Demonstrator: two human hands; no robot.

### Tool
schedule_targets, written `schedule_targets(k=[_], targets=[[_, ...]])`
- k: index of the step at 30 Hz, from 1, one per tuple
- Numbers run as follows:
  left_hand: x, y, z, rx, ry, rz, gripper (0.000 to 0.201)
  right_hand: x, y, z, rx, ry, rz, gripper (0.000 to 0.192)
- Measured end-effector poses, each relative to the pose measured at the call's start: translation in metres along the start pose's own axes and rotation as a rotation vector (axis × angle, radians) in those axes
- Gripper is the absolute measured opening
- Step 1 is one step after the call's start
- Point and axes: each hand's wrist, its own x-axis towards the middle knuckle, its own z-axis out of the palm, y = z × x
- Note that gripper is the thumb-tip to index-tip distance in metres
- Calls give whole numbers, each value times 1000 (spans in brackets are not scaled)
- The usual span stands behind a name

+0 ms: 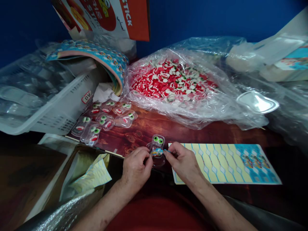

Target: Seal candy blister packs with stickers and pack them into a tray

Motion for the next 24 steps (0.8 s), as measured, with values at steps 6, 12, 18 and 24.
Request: schedule_targets(k=[6,12,18,24], targets=[[-5,-1,-2,57,-12,27,12,-1,3,-2,47,-40,-50,20],[-8,-2,-1,24,-2,34,13,6,-1,-4,-81,-63,-199,14],[-7,-1,1,36,-5,1,14,12,-5,-5,-134,-109,-196,13],[-5,3,-3,1,-71,-72,15,12,-4,-9,-72,-132,-131,14]])
